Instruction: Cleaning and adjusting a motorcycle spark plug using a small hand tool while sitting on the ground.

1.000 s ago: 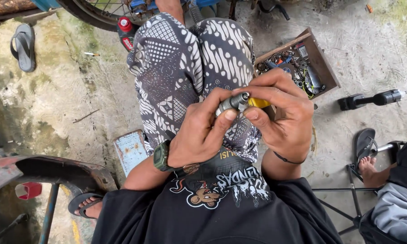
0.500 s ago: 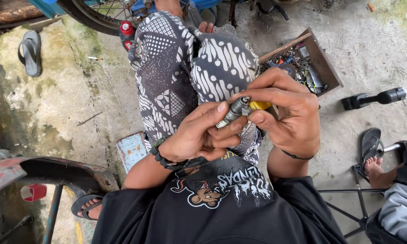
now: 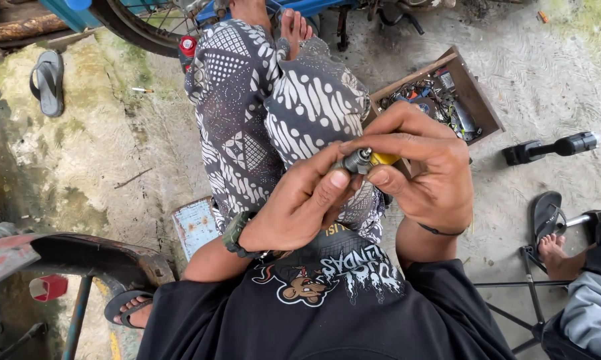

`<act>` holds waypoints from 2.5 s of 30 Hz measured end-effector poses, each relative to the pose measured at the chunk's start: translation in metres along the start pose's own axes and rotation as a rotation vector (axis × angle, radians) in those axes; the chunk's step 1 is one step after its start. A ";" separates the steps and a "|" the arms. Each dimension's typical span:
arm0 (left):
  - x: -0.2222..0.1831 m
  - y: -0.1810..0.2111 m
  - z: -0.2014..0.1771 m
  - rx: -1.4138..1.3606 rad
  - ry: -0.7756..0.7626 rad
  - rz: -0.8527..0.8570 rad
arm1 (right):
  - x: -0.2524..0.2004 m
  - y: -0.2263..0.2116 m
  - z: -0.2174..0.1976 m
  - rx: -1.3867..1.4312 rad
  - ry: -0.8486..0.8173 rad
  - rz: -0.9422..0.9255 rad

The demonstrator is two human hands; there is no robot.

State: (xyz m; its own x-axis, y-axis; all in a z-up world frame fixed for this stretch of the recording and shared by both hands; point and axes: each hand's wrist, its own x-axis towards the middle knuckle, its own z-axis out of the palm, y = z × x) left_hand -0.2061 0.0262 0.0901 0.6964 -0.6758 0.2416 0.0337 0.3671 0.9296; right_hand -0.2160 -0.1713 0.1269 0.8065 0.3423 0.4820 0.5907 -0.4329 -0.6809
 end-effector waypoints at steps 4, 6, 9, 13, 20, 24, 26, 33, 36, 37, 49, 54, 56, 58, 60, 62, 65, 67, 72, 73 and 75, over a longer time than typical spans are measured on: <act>0.001 -0.005 0.000 0.464 0.174 0.125 | 0.005 -0.012 0.009 -0.137 0.107 -0.020; 0.000 -0.009 0.000 0.468 0.198 0.136 | 0.004 -0.010 0.012 -0.180 0.130 -0.046; 0.001 -0.012 0.001 0.546 0.248 0.172 | 0.001 -0.010 0.014 -0.183 0.139 -0.038; -0.004 -0.016 0.003 0.623 0.290 0.191 | -0.003 -0.015 0.018 -0.189 0.169 -0.023; -0.005 -0.016 0.000 0.522 0.271 0.203 | -0.007 -0.010 0.017 -0.160 0.165 -0.032; -0.008 -0.013 0.003 0.398 0.260 0.144 | -0.008 -0.014 0.019 -0.161 0.165 -0.009; -0.009 -0.015 0.004 0.429 0.271 0.159 | -0.009 -0.014 0.020 -0.148 0.175 0.003; -0.008 -0.022 0.002 0.677 0.344 0.266 | -0.011 -0.008 0.021 -0.117 0.189 0.022; -0.007 -0.027 0.001 0.762 0.380 0.347 | -0.008 -0.012 0.022 -0.099 0.181 0.030; -0.007 -0.030 0.000 0.762 0.381 0.346 | -0.009 -0.011 0.023 -0.099 0.179 0.031; -0.005 -0.037 -0.005 0.903 0.402 0.477 | -0.009 -0.007 0.023 -0.052 0.185 0.046; -0.004 -0.033 -0.008 0.509 0.277 0.294 | -0.010 -0.007 0.021 -0.037 0.172 0.052; -0.005 -0.023 -0.006 0.462 0.286 0.213 | -0.010 -0.007 0.022 -0.032 0.173 0.061; -0.006 -0.021 -0.005 0.414 0.296 0.129 | -0.010 -0.008 0.022 -0.025 0.171 0.072; -0.006 -0.028 -0.007 0.515 0.299 0.275 | -0.009 -0.008 0.022 -0.045 0.173 0.060; -0.006 -0.032 -0.007 0.614 0.330 0.316 | -0.009 -0.008 0.023 -0.058 0.182 0.051; -0.005 -0.038 -0.008 0.762 0.368 0.410 | -0.009 -0.010 0.024 -0.060 0.191 0.046; -0.004 -0.041 -0.007 0.812 0.376 0.466 | -0.009 -0.011 0.024 -0.049 0.192 0.047; -0.001 -0.049 -0.008 0.922 0.376 0.561 | -0.008 -0.012 0.025 -0.111 0.205 0.035; -0.001 -0.049 -0.008 0.923 0.375 0.561 | -0.008 -0.010 0.025 -0.110 0.206 0.035; -0.002 -0.049 -0.007 0.841 0.386 0.490 | -0.009 -0.007 0.025 -0.075 0.209 0.028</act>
State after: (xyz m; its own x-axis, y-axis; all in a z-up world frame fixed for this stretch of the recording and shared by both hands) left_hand -0.2040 0.0145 0.0420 0.6857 -0.2693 0.6763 -0.7204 -0.1177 0.6835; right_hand -0.2281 -0.1504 0.1128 0.8059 0.1524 0.5721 0.5615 -0.5032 -0.6569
